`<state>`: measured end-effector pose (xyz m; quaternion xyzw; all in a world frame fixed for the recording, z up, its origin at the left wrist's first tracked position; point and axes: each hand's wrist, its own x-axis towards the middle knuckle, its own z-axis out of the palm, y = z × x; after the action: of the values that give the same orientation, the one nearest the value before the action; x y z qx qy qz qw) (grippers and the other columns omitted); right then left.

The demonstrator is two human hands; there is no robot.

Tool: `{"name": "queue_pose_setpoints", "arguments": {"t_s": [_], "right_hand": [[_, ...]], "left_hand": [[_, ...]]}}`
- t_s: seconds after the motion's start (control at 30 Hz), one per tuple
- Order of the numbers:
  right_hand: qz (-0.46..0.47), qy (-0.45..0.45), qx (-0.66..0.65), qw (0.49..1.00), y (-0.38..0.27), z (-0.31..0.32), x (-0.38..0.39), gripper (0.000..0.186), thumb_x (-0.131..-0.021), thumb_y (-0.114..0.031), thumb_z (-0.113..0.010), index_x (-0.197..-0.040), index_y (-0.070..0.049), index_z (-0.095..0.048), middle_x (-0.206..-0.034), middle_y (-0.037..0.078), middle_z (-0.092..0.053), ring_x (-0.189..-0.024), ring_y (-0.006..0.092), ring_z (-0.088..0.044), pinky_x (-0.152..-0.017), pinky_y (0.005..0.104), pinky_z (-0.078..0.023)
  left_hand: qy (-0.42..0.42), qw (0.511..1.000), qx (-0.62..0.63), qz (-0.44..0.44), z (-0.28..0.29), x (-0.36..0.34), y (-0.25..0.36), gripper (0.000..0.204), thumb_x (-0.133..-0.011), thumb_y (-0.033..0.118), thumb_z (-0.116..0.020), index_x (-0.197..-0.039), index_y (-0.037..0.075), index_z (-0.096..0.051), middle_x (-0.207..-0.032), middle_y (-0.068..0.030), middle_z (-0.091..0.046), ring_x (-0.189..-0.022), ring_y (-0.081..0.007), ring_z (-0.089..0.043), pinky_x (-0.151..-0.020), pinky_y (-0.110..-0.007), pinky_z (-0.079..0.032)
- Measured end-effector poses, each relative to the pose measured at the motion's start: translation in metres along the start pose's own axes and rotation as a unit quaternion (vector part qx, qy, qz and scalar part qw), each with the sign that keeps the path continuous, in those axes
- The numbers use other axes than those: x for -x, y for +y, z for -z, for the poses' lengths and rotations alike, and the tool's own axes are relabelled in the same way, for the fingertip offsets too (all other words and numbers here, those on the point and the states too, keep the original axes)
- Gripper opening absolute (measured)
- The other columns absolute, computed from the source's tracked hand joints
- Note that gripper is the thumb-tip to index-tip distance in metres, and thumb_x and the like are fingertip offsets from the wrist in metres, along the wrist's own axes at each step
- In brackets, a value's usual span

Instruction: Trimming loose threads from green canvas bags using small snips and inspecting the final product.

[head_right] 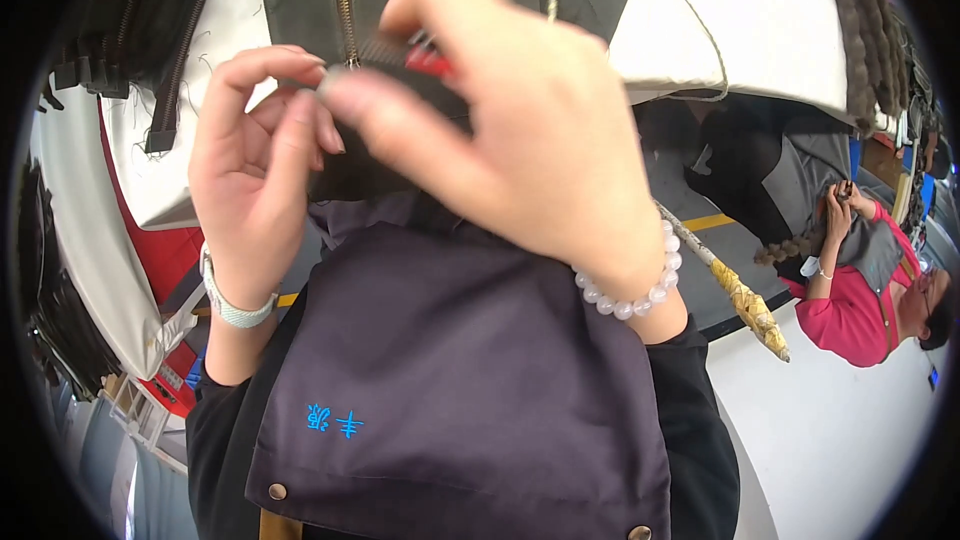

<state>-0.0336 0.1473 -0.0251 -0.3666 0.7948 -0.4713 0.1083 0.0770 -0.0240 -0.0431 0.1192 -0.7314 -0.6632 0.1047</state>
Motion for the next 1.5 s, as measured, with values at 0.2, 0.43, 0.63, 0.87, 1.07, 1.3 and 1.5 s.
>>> {"name": "queue_pose_setpoints", "arguments": {"t_s": [0.2,0.43,0.63,0.87,1.07,1.3,1.5], "right_hand": [[0.028,-0.014,0.196,0.980,0.011,-0.029,0.004,0.049,-0.070,-0.037,-0.090,-0.084,-0.009,-0.053,-0.068,0.003,-0.056,-0.056,0.0197,-0.059,-0.051,0.0315,-0.045],[0.017,-0.050,0.241,0.969,0.006,-0.029,-0.002,0.030,-0.074,-0.018,-0.082,-0.088,-0.009,-0.057,-0.073,0.002,-0.064,-0.059,0.0195,-0.064,-0.052,0.0314,-0.046],[-0.014,-0.077,0.143,0.987,0.008,-0.014,-0.002,0.021,-0.074,-0.007,-0.076,-0.089,-0.009,-0.061,-0.073,0.002,-0.066,-0.061,0.0182,-0.065,-0.054,0.0293,-0.047],[-0.072,-0.099,0.043,0.992,0.006,-0.004,-0.006,0.022,-0.073,-0.001,-0.073,-0.092,-0.004,-0.062,-0.073,0.005,-0.068,-0.061,0.0161,-0.066,-0.055,0.0256,-0.048],[-0.052,-0.100,0.106,0.988,0.000,-0.004,-0.005,0.026,-0.075,-0.009,-0.077,-0.091,-0.008,-0.057,-0.069,0.004,-0.062,-0.063,0.0218,-0.065,-0.052,0.0330,-0.048],[-0.012,-0.138,0.143,0.980,-0.002,-0.002,-0.010,0.027,-0.072,-0.008,-0.078,-0.088,-0.008,-0.057,-0.068,0.003,-0.060,-0.063,0.0227,-0.065,-0.053,0.0345,-0.049],[-0.033,-0.229,-0.010,0.973,-0.005,0.004,-0.009,0.029,-0.075,-0.015,-0.080,-0.097,-0.007,-0.061,-0.079,0.006,-0.067,-0.070,0.0238,-0.069,-0.059,0.0334,-0.051]], "left_hand": [[0.154,0.947,0.246,-0.134,0.017,-0.015,-0.012,0.025,-0.097,-0.005,-0.044,-0.115,0.001,-0.059,-0.118,-0.0156,-0.059,-0.066,-0.0115,-0.046,-0.058,-0.026,-0.036],[0.169,0.938,0.286,-0.103,0.024,-0.018,-0.012,0.020,-0.098,-0.002,-0.046,-0.114,0.002,-0.056,-0.114,-0.0148,-0.059,-0.067,-0.0133,-0.049,-0.057,-0.026,-0.038],[0.103,0.965,0.239,0.021,0.010,-0.009,-0.021,0.019,-0.098,-0.005,-0.048,-0.115,0.001,-0.053,-0.112,-0.0173,-0.062,-0.065,-0.0124,-0.056,-0.057,-0.022,-0.043],[-0.024,0.996,-0.082,-0.028,-0.002,-0.003,-0.026,0.042,-0.076,-0.012,-0.072,-0.115,0.004,-0.067,-0.113,-0.0075,-0.056,-0.069,-0.0044,-0.058,-0.059,-0.020,-0.045],[-0.045,0.996,-0.081,-0.017,0.002,-0.011,-0.026,0.046,-0.074,-0.012,-0.075,-0.116,0.004,-0.066,-0.110,-0.0059,-0.051,-0.067,-0.0043,-0.057,-0.056,-0.020,-0.045],[-0.046,0.999,-0.014,-0.002,0.008,-0.009,-0.035,0.044,-0.072,-0.013,-0.077,-0.112,0.002,-0.068,-0.109,-0.0063,-0.050,-0.067,-0.0036,-0.056,-0.055,-0.020,-0.045],[-0.059,0.988,-0.120,-0.071,0.005,-0.016,-0.031,0.026,-0.076,-0.013,-0.076,-0.096,0.002,-0.072,-0.101,-0.0052,-0.054,-0.065,-0.0066,-0.055,-0.055,-0.021,-0.045]]}}
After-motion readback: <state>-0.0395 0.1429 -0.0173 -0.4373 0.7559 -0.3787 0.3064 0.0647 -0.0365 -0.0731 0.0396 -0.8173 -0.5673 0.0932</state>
